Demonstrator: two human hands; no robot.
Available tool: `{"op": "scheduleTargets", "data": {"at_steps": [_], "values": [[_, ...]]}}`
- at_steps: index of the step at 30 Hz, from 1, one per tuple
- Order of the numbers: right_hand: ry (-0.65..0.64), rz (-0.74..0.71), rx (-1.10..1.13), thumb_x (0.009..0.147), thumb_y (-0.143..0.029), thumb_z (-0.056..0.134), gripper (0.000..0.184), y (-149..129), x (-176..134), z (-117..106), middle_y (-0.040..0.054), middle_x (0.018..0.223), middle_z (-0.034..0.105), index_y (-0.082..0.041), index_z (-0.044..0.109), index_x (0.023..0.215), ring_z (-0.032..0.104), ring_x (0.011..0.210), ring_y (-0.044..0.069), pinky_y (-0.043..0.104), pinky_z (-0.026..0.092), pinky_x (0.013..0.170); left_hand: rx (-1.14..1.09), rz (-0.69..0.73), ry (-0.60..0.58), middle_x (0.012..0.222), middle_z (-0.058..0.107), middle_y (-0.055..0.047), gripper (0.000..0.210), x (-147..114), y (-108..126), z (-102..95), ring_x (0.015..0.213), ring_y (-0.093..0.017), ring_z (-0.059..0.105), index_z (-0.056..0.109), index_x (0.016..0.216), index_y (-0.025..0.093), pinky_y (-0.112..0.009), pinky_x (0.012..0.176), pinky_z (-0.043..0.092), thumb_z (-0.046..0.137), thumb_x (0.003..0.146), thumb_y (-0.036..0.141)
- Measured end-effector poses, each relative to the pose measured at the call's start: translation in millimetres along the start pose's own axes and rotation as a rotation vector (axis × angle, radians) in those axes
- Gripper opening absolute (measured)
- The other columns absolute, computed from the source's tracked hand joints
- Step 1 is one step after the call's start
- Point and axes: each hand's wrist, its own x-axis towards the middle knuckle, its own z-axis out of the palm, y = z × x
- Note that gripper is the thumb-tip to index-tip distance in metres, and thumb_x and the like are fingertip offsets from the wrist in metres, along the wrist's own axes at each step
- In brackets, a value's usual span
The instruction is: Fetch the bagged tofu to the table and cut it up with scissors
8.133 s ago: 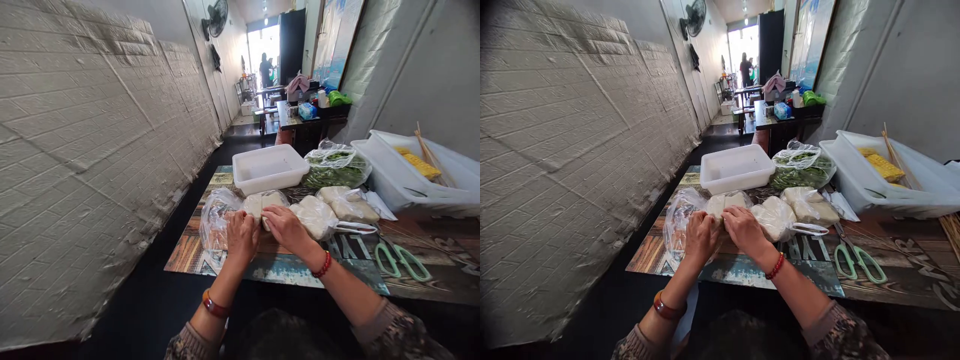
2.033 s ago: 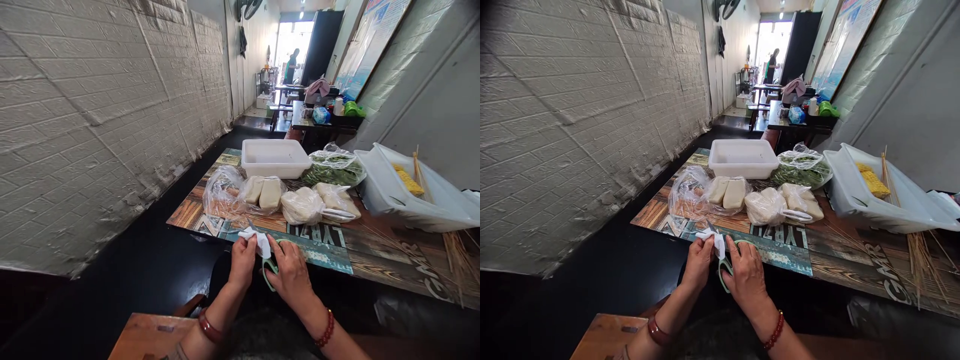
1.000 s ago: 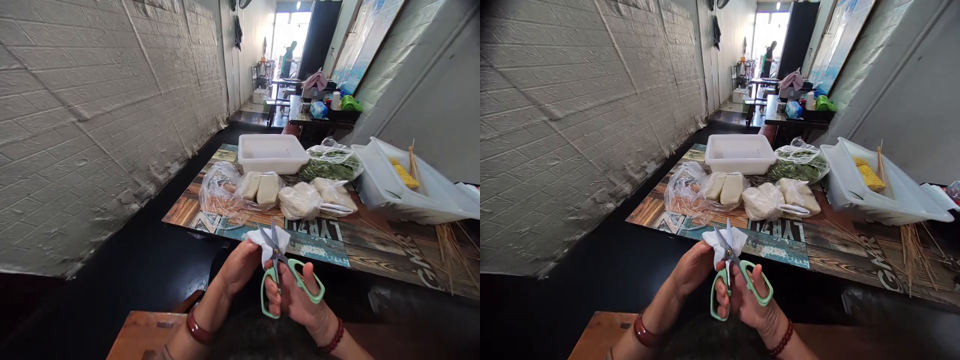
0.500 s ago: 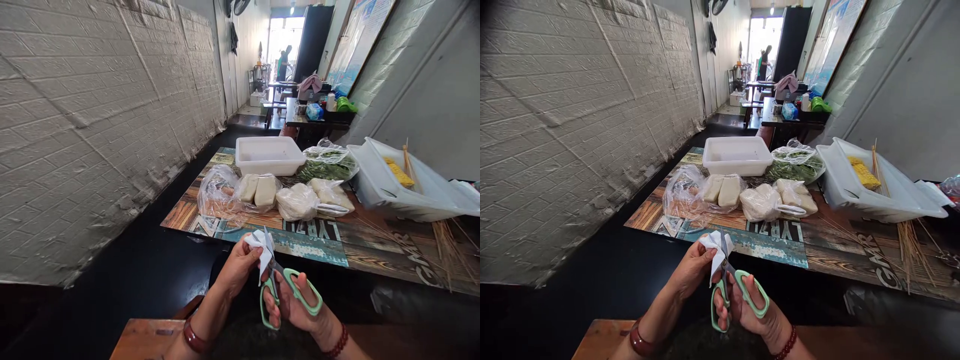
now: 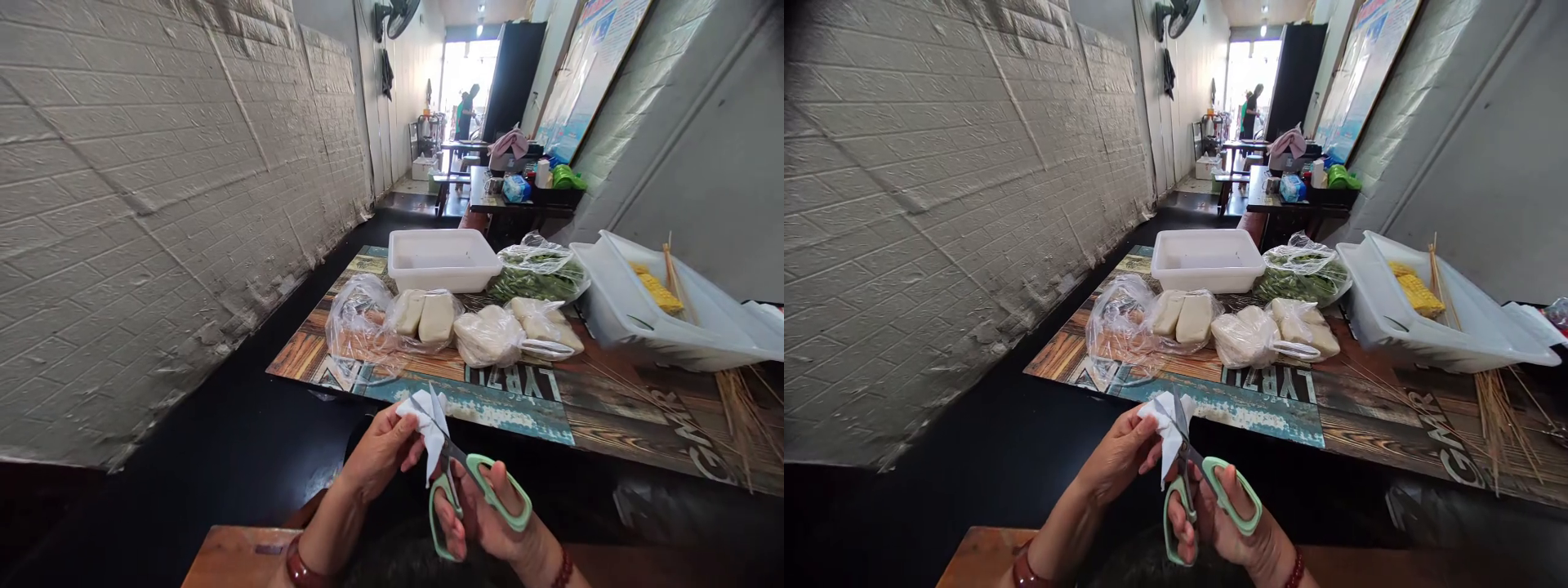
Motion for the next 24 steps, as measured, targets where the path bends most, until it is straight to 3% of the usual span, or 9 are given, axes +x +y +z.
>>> {"op": "scheduleTargets", "data": {"at_steps": [7, 12, 14, 17, 20, 22, 24], "values": [[0.109, -0.009, -0.063, 0.082, -0.075, 0.052, 0.064, 3, 2, 15, 0.0036, 0.078, 0.057, -0.015, 0.061, 0.102, 0.050, 0.060, 0.011, 0.026, 0.043, 0.058, -0.029, 0.005, 0.238, 0.052, 0.052, 0.006, 0.037, 10, -20, 14.0, 0.039, -0.006, 0.040, 0.055, 0.078, 0.016, -0.018, 0.040, 0.029, 0.071, 0.077, 0.050], [0.091, 0.063, -0.065, 0.080, -0.077, 0.052, 0.073, 2, -15, 22, 0.0037, 0.078, 0.055, -0.013, 0.059, 0.116, 0.050, 0.061, 0.012, 0.028, 0.043, 0.058, -0.086, 0.249, 0.615, 0.063, 0.063, 0.002, 0.042, 21, 15, -20.2, 0.052, -0.008, 0.052, 0.061, 0.079, 0.014, -0.019, 0.052, 0.041, 0.083, 0.059, 0.045], [0.150, 0.026, -0.207, 0.081, -0.077, 0.050, 0.075, -3, -18, 21, 0.0055, 0.082, 0.057, -0.014, 0.059, 0.120, 0.051, 0.062, 0.013, 0.029, 0.044, 0.060, -0.070, 0.323, 0.673, 0.065, 0.064, 0.003, 0.042, 21, 29, -33.7, 0.054, -0.009, 0.053, 0.061, 0.079, 0.016, -0.020, 0.053, 0.041, 0.082, 0.059, 0.045], [0.423, -0.102, -0.685, 0.083, -0.067, 0.059, 0.066, -19, -13, 16, 0.0062, 0.091, 0.058, -0.020, 0.055, 0.129, 0.051, 0.067, 0.015, 0.033, 0.045, 0.065, 0.083, 0.233, 0.570, 0.054, 0.052, 0.006, 0.038, 14, 27, -32.0, 0.046, -0.006, 0.040, 0.057, 0.074, 0.017, -0.019, 0.046, 0.029, 0.076, 0.069, 0.049], [0.718, -0.269, -1.305, 0.077, -0.042, 0.074, 0.065, -35, -3, 8, 0.0077, 0.103, 0.060, -0.026, 0.052, 0.136, 0.054, 0.080, 0.021, 0.041, 0.047, 0.080, 0.270, 0.112, 0.374, 0.052, 0.045, 0.007, 0.038, 5, 7, -9.2, 0.045, -0.006, 0.034, 0.057, 0.074, 0.017, -0.020, 0.045, 0.025, 0.069, 0.076, 0.053], [0.772, -0.364, -1.647, 0.078, -0.027, 0.072, 0.067, -40, 2, 3, 0.0092, 0.109, 0.060, -0.028, 0.049, 0.141, 0.055, 0.093, 0.027, 0.047, 0.045, 0.088, 0.330, 0.069, 0.247, 0.054, 0.047, 0.006, 0.039, 0, -5, 7.1, 0.047, -0.007, 0.037, 0.057, 0.076, 0.016, -0.021, 0.047, 0.028, 0.064, 0.081, 0.055], [0.742, -0.411, -1.879, 0.080, -0.019, 0.064, 0.070, -39, 3, 0, 0.0103, 0.107, 0.059, -0.028, 0.043, 0.146, 0.053, 0.098, 0.030, 0.049, 0.045, 0.089, 0.322, 0.063, 0.213, 0.055, 0.047, 0.005, 0.040, 0, -10, 19.1, 0.048, -0.008, 0.037, 0.056, 0.076, 0.017, -0.021, 0.047, 0.029, 0.061, 0.083, 0.056]]}}
